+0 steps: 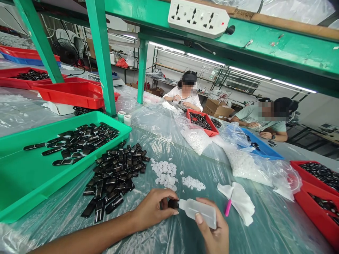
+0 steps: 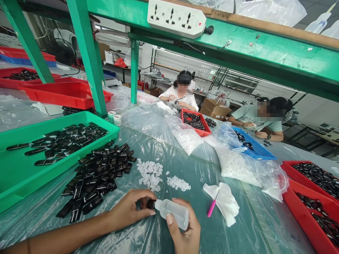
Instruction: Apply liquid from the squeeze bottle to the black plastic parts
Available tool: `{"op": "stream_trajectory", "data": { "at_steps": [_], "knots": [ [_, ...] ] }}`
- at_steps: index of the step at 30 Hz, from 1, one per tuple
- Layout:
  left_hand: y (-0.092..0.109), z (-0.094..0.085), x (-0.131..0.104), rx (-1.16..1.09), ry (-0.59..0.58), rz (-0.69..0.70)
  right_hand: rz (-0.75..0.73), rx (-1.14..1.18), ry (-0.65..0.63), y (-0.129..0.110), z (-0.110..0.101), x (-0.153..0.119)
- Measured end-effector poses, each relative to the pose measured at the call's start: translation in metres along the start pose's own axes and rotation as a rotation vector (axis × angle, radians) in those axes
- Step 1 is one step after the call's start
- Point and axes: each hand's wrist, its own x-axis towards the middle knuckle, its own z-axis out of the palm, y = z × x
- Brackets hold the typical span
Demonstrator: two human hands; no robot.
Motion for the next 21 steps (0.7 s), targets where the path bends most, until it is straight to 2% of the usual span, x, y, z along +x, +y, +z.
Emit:
{"op": "stream_trajectory", "data": {
  "at_steps": [3, 6, 13, 16, 21],
  "knots": [
    [0.000, 0.000, 0.000, 0.007, 0.004, 0.002, -0.101, -0.057, 0.036, 0.002, 0.001, -0.003],
    [0.000, 0.001, 0.000, 0.000, 0.021, -0.010, -0.123, -0.056, 0.029, 0.003, 0.000, -0.003],
    [-0.001, 0.001, 0.000, -0.098, 0.004, -0.053, 0.134, 0.210, 0.000, 0.004, -0.003, 0.009],
    [-0.001, 0.000, 0.000, -0.122, -0.015, -0.060, 0.195, 0.317, -0.030, 0.005, -0.004, 0.014],
    [0.002, -0.001, 0.000, -0.177, -0.025, -0.033, 0.252, 0.293, -0.019, 0.003, -0.009, 0.022]
  ]
}}
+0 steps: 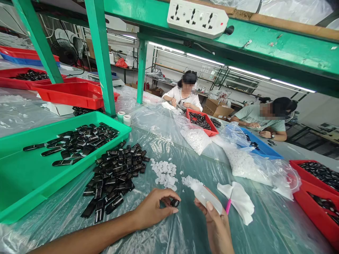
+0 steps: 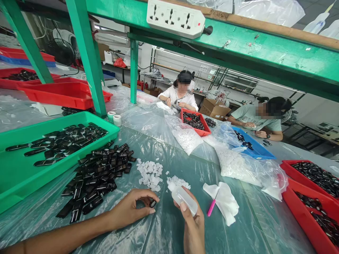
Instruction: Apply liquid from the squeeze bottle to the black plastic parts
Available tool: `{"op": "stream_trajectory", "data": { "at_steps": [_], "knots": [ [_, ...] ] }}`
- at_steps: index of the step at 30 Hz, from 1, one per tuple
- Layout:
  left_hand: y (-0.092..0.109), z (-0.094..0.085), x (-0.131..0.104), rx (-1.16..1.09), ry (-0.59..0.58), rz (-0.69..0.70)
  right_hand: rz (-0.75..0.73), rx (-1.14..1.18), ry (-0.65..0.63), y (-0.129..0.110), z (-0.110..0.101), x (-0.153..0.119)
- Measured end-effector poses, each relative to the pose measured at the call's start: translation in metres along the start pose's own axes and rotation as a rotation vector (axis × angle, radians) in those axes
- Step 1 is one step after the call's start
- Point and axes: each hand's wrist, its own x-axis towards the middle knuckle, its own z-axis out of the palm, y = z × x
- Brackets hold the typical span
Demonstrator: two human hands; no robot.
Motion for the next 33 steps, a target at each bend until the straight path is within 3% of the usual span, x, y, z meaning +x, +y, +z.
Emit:
{"op": "stream_trajectory", "data": {
  "at_steps": [3, 10, 16, 20, 22, 25, 28, 33],
  "knots": [
    [0.001, 0.000, 0.000, -0.021, -0.005, 0.003, 0.005, -0.143, -0.017, -0.002, -0.005, 0.006],
    [0.004, 0.000, 0.000, 0.019, -0.026, -0.026, -0.204, -0.471, -0.092, 0.012, -0.012, 0.024],
    [0.003, -0.002, 0.000, 0.084, -0.034, -0.072, -0.171, -0.721, -0.307, 0.004, -0.025, 0.032],
    [0.000, -0.002, 0.000, 0.097, -0.027, -0.065, -0.200, -0.903, -0.406, -0.012, -0.047, 0.039],
    [-0.001, -0.002, 0.000, 0.099, -0.019, -0.062, -0.201, -1.074, -0.317, -0.019, -0.062, 0.047],
    [-0.001, -0.002, 0.001, 0.088, -0.020, -0.059, -0.164, -1.260, -0.076, -0.025, -0.083, 0.061],
    [0.001, -0.001, 0.000, 0.064, -0.036, -0.053, -0.114, -1.411, 0.101, -0.022, -0.094, 0.073],
    [0.004, -0.001, -0.002, 0.024, -0.063, -0.065, -0.111, -1.500, 0.121, -0.012, -0.093, 0.079]
  ]
}}
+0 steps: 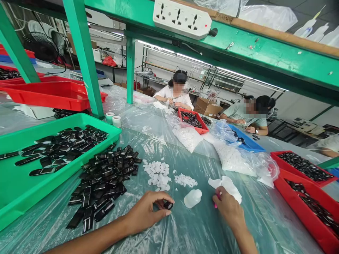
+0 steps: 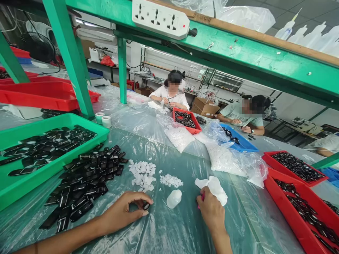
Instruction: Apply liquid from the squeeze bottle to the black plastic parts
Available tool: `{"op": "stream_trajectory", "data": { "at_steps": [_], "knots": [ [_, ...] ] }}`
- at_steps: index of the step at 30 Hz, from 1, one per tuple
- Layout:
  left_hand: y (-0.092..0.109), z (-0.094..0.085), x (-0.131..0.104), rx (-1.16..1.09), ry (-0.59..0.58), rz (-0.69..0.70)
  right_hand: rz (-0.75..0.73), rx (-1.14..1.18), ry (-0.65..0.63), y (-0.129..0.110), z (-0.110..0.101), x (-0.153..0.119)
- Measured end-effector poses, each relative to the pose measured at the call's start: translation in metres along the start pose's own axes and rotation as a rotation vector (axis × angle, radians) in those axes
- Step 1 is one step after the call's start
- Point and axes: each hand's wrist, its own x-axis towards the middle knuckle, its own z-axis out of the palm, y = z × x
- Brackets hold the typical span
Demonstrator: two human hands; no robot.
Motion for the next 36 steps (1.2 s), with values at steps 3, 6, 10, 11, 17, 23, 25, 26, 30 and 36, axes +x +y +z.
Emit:
{"op": "stream_trajectory", "data": {
  "at_steps": [3, 6, 10, 11, 17, 23, 25, 26, 30, 36],
  "knots": [
    [0.000, 0.000, 0.000, -0.009, -0.001, 0.010, 0.025, 0.000, 0.051, -0.004, -0.006, -0.004],
    [-0.002, 0.001, 0.000, -0.015, -0.013, 0.008, -0.017, 0.307, 0.247, -0.013, -0.018, -0.014],
    [-0.002, 0.002, 0.000, 0.003, -0.061, 0.000, -0.268, 0.930, 0.450, -0.035, -0.025, -0.037],
    [-0.001, 0.002, -0.001, 0.019, -0.072, -0.003, -0.297, 0.978, 0.500, -0.040, -0.024, -0.045],
    [0.004, 0.000, -0.002, 0.096, -0.124, 0.004, -0.427, 1.135, 0.472, -0.068, -0.011, -0.087],
    [0.000, 0.002, -0.001, 0.139, -0.119, 0.041, -0.511, 1.273, 0.322, -0.089, 0.001, -0.109],
    [0.000, 0.002, -0.001, 0.150, -0.118, 0.061, -0.516, 1.276, 0.267, -0.092, 0.003, -0.111],
    [0.001, 0.002, -0.001, 0.151, -0.119, 0.069, -0.508, 1.273, 0.245, -0.093, 0.004, -0.111],
    [0.004, 0.001, -0.002, 0.147, -0.130, 0.084, -0.462, 1.246, 0.178, -0.093, 0.006, -0.112],
    [0.004, 0.001, -0.002, 0.185, -0.145, 0.114, -0.471, 1.169, 0.158, -0.094, 0.006, -0.113]
  ]
}}
